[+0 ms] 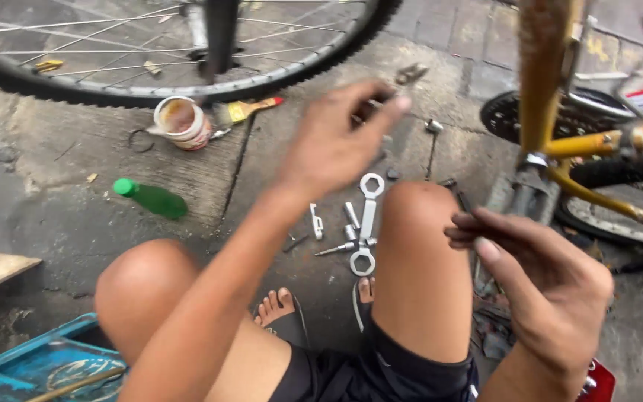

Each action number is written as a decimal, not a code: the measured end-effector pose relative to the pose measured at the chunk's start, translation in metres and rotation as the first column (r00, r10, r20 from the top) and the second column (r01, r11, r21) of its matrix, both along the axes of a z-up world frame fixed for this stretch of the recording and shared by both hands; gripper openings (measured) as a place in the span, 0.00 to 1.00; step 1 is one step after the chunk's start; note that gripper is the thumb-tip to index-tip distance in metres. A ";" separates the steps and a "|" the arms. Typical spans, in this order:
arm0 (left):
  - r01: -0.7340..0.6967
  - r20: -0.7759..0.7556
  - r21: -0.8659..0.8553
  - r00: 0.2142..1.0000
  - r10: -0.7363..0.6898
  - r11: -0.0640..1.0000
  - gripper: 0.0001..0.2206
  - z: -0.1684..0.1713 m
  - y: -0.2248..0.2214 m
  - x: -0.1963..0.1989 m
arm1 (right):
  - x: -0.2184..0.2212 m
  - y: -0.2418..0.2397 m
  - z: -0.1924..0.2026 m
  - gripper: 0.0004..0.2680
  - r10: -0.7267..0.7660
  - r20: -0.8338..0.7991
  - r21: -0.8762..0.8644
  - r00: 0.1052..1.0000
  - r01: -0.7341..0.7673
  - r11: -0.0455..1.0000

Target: Disassembling and adjusting bicycle brake components including the brake pads and cable assembly.

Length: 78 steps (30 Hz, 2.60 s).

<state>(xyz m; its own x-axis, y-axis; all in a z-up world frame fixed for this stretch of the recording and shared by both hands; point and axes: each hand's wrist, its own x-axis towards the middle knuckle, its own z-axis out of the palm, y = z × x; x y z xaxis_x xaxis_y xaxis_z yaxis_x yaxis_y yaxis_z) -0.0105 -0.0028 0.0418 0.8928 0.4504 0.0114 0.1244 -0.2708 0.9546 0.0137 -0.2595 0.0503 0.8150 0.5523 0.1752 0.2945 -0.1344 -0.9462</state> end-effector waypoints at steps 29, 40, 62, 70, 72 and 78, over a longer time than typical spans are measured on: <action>0.107 -0.564 0.382 0.814 0.140 0.918 0.22 0.013 0.068 -0.063 | 0.056 0.117 -0.270 0.10 0.143 -0.755 -0.033 0.640 -0.255 0.966; -0.102 -0.429 0.334 0.869 0.247 0.937 0.23 0.051 0.087 -0.081 | 0.093 0.152 -0.108 0.10 0.345 -0.775 0.321 0.529 -0.140 0.937; -0.171 0.353 0.166 0.930 0.103 0.971 0.14 0.050 0.082 -0.076 | 0.006 0.178 -0.038 0.12 0.170 0.447 0.134 0.878 -0.253 0.958; -0.175 0.427 0.162 0.899 0.091 0.971 0.11 0.062 0.075 -0.077 | 0.014 0.173 -0.044 0.12 0.225 0.226 0.372 0.948 -0.298 0.879; -0.202 0.463 0.215 0.883 0.082 0.955 0.11 0.066 0.074 -0.078 | 0.014 0.172 -0.041 0.13 0.220 0.114 0.346 0.969 -0.246 0.905; -0.239 0.449 0.234 0.886 0.113 0.942 0.12 0.070 0.072 -0.080 | 0.012 0.171 -0.036 0.11 0.200 0.087 0.300 0.976 -0.217 0.929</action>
